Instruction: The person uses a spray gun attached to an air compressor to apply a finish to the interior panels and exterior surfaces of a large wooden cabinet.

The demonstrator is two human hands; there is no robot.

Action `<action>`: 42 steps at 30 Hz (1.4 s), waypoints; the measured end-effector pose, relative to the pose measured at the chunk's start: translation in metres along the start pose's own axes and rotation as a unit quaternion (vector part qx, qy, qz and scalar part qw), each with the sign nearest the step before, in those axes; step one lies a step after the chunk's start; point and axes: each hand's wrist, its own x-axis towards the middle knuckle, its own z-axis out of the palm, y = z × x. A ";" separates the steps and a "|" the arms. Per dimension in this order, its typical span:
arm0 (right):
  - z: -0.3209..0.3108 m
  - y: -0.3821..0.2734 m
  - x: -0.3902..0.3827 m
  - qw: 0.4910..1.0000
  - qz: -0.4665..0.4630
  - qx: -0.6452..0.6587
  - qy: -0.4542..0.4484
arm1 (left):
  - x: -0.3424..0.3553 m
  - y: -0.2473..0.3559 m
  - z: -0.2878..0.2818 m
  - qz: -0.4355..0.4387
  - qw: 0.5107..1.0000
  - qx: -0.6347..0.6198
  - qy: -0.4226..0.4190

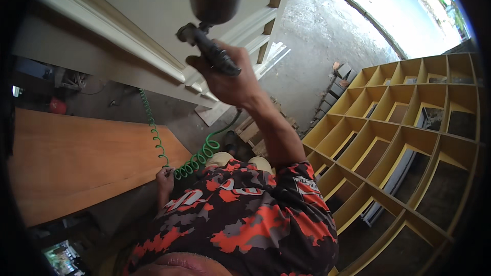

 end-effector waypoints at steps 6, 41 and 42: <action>-0.041 0.001 0.020 0.998 0.000 0.004 0.060 | -0.008 0.018 -0.002 -0.007 1.000 -0.022 0.003; -0.302 0.051 0.194 0.983 0.054 0.050 0.167 | -0.022 0.142 0.018 0.018 0.992 -0.120 -0.036; -0.306 0.053 0.200 0.983 0.046 0.044 0.171 | -0.023 0.141 0.020 0.017 0.992 -0.122 -0.035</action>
